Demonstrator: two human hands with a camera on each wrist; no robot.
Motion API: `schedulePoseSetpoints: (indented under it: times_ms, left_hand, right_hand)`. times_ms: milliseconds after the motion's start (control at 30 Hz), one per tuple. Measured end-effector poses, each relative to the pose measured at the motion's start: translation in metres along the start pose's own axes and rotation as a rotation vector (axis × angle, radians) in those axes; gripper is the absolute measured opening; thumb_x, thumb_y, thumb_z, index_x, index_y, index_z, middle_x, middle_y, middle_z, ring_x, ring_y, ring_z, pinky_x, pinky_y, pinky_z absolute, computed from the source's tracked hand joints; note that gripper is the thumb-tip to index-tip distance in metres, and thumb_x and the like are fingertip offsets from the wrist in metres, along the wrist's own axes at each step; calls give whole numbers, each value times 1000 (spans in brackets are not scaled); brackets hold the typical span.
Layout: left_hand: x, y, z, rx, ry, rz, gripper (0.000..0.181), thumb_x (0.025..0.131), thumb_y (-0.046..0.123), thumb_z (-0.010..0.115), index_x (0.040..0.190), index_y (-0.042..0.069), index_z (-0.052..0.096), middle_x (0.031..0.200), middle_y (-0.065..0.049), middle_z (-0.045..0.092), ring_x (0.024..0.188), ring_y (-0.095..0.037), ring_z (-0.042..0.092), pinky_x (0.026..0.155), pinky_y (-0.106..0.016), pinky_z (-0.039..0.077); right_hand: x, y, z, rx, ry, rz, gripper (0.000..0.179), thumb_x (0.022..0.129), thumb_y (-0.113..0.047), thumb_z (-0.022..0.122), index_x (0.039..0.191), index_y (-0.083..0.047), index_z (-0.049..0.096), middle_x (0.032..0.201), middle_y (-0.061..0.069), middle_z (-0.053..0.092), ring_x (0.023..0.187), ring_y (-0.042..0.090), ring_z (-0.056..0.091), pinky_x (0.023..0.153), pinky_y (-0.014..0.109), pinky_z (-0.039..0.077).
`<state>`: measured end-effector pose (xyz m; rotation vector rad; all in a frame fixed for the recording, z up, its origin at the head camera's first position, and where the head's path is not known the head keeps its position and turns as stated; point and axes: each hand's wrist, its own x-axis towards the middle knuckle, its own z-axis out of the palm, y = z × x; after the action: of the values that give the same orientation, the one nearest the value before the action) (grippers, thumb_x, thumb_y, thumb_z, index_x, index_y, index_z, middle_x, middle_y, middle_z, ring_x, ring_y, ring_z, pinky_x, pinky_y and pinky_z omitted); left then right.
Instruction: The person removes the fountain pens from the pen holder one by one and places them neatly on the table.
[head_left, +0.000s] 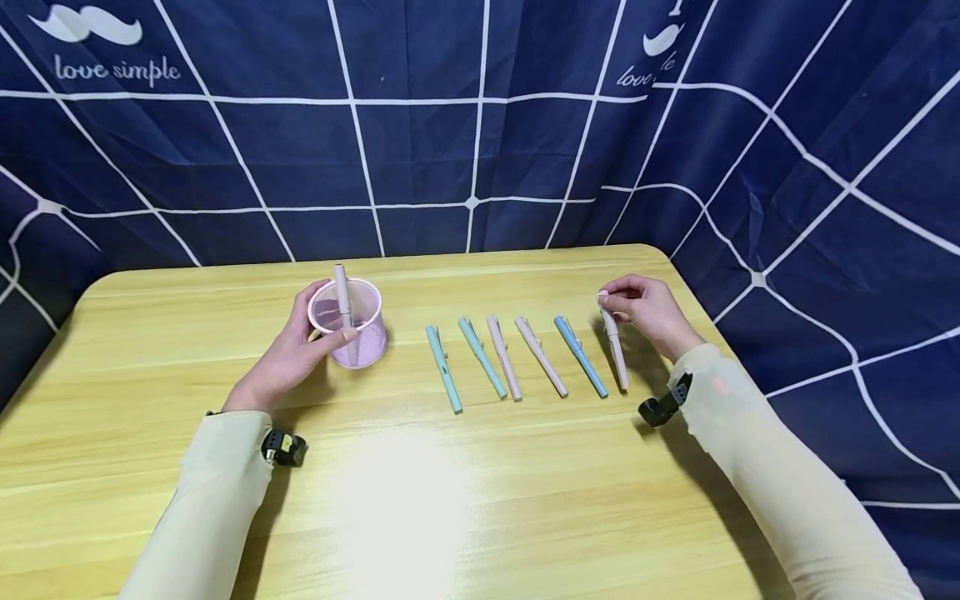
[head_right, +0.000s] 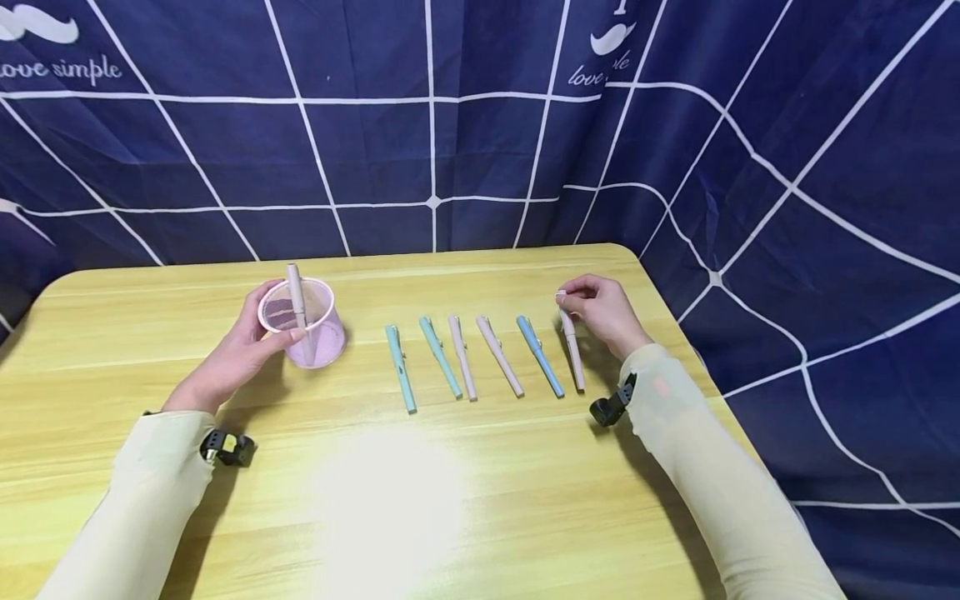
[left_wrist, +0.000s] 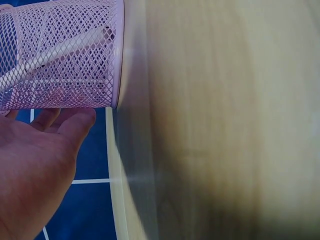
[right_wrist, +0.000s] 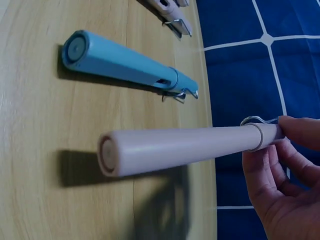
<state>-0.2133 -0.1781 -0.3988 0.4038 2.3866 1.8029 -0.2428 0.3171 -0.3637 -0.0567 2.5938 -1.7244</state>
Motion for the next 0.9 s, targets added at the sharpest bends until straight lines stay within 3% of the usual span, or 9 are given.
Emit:
schedulePoseSetpoints:
  times_ms: [233, 633, 900]
  left_hand:
    - [-5, 1, -3, 16, -2, -26, 84, 95, 23, 67, 155, 20, 9, 152, -14, 28, 142, -34, 22, 112, -57, 14]
    - [-2, 2, 1, 3, -1, -14, 82, 95, 21, 67, 154, 18, 10, 151, -15, 28, 142, -34, 22, 112, -55, 14]
    - [-3, 3, 0, 6, -4, -17, 83, 95, 22, 67, 154, 19, 9, 151, -15, 28, 142, -34, 21, 112, -56, 13]
  right_hand:
    - [3, 5, 0, -30, -16, 52, 31, 95, -8, 65, 114, 14, 56, 88, -1, 65, 76, 8, 60, 71, 23, 51]
    - [5, 16, -5, -110, -72, 130, 31, 96, -11, 63, 115, 12, 56, 92, 4, 64, 77, 10, 59, 72, 26, 51]
    - [10, 24, 0, -235, -132, 158, 30, 95, -16, 65, 114, 7, 60, 98, 11, 65, 81, 16, 57, 74, 29, 49]
